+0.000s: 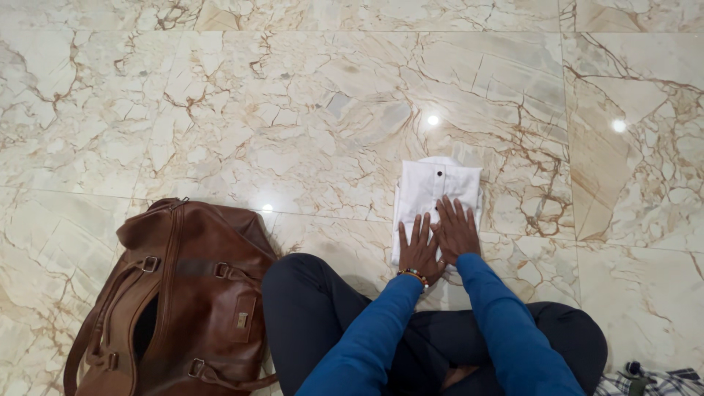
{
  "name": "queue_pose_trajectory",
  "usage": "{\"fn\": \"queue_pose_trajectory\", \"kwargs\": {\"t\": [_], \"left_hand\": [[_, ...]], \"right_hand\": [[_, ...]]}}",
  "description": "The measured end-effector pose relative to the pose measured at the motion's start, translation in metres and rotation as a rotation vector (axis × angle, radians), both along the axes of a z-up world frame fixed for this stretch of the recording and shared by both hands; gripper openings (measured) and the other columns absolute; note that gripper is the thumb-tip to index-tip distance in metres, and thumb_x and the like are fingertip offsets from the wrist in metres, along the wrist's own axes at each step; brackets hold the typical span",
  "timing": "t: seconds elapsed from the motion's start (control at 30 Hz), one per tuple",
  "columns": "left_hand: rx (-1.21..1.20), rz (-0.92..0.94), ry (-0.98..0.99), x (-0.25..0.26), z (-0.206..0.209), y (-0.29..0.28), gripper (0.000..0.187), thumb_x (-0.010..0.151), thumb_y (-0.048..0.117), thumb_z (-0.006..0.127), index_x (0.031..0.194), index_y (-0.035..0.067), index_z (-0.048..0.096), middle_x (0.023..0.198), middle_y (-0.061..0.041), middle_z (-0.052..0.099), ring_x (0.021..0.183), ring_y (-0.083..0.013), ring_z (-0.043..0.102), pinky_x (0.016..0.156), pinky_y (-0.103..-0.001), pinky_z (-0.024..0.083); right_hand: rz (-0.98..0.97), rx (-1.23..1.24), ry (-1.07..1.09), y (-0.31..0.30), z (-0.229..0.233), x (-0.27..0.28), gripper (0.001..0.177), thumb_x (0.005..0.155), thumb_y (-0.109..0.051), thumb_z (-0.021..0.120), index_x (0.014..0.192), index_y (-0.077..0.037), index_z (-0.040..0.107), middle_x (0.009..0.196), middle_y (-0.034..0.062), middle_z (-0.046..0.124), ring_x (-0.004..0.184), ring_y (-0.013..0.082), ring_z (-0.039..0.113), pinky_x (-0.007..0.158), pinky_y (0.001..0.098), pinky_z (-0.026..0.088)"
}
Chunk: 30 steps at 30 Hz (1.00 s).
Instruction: The person folds a white collared shirt by smoothing it out on the floor, folding the sides and sleeves inward to form a rectangle, and then folding it into a compact square.
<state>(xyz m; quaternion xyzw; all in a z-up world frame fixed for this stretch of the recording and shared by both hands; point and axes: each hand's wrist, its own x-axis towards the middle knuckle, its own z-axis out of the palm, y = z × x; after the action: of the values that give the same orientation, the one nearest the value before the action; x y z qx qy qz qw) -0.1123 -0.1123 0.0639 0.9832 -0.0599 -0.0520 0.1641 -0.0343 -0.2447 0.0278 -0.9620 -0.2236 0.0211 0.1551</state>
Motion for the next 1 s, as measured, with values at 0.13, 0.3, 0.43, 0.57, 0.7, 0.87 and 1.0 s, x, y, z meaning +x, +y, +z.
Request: {"fn": "queue_pose_trajectory", "kwargs": {"t": [0.13, 0.3, 0.43, 0.57, 0.7, 0.87, 1.0], "left_hand": [[-0.013, 0.008, -0.134, -0.002, -0.004, -0.001, 0.088, 0.089, 0.056, 0.056, 0.162, 0.013, 0.031, 0.171, -0.018, 0.017, 0.159, -0.0364, 0.006, 0.122, -0.068, -0.005], [-0.017, -0.028, -0.206, -0.009, -0.016, 0.003, 0.089, 0.093, 0.064, 0.054, 0.164, 0.017, 0.029, 0.172, -0.018, 0.018, 0.16, -0.0362, 0.007, 0.123, -0.067, -0.005], [-0.048, -0.071, -0.198, -0.013, -0.018, 0.004, 0.088, 0.091, 0.063, 0.056, 0.162, 0.018, 0.029, 0.171, -0.018, 0.018, 0.159, -0.0351, 0.008, 0.123, -0.067, -0.005], [0.095, -0.007, -0.246, -0.029, -0.007, -0.005, 0.09, 0.095, 0.063, 0.057, 0.166, 0.014, 0.032, 0.172, -0.02, 0.019, 0.162, -0.0368, 0.007, 0.125, -0.065, -0.006], [0.045, 0.0, -0.176, -0.046, 0.014, -0.018, 0.081, 0.092, 0.06, 0.059, 0.158, 0.018, 0.038, 0.171, -0.024, 0.019, 0.159, -0.041, 0.004, 0.12, -0.07, -0.008], [-0.047, -0.023, 0.018, -0.046, 0.019, -0.019, 0.089, 0.088, 0.067, 0.059, 0.158, 0.018, 0.038, 0.168, -0.02, 0.022, 0.155, -0.0474, 0.001, 0.117, -0.075, -0.013], [-0.006, -0.054, 0.186, -0.039, 0.02, -0.019, 0.097, 0.086, 0.075, 0.057, 0.161, 0.018, 0.033, 0.167, -0.022, 0.02, 0.154, -0.0499, 0.0, 0.116, -0.074, -0.014]], "right_hand": [[-0.149, -0.086, 0.027, -0.002, 0.005, 0.018, 0.07, 0.103, -0.055, 0.033, 0.163, -0.022, 0.023, 0.171, 0.0024, 0.017, 0.158, 0.0291, 0.011, 0.124, 0.0583, 0.004], [-0.358, -0.17, 0.01, -0.025, 0.004, 0.015, 0.072, 0.101, -0.063, 0.033, 0.164, -0.028, 0.021, 0.173, -0.0003, 0.014, 0.156, 0.0352, 0.006, 0.123, 0.0627, 0.0], [-0.481, -0.193, -0.014, -0.038, -0.001, 0.006, 0.077, 0.099, -0.066, 0.034, 0.164, -0.026, 0.022, 0.171, 0.0084, 0.014, 0.157, 0.0373, 0.005, 0.122, 0.063, 0.001], [-0.449, -0.065, -0.056, -0.028, 0.005, 0.006, 0.075, 0.099, -0.055, 0.046, 0.163, -0.018, 0.03, 0.169, 0.016, 0.02, 0.157, 0.0379, 0.011, 0.125, 0.0569, 0.008], [-0.107, 0.03, -0.198, 0.001, 0.007, -0.002, 0.063, 0.105, -0.044, 0.05, 0.16, -0.016, 0.039, 0.171, 0.0136, 0.028, 0.161, 0.0371, 0.017, 0.13, 0.0547, 0.014], [0.35, -0.14, -0.147, 0.03, 0.015, -0.005, 0.06, 0.104, -0.046, 0.049, 0.158, -0.02, 0.041, 0.169, 0.0076, 0.032, 0.157, 0.0355, 0.019, 0.126, 0.056, 0.015], [0.395, -0.206, -0.121, 0.037, 0.036, 0.002, 0.073, 0.097, -0.06, 0.046, 0.157, -0.021, 0.035, 0.166, 0.0035, 0.03, 0.154, 0.032, 0.017, 0.123, 0.058, 0.011]]}}
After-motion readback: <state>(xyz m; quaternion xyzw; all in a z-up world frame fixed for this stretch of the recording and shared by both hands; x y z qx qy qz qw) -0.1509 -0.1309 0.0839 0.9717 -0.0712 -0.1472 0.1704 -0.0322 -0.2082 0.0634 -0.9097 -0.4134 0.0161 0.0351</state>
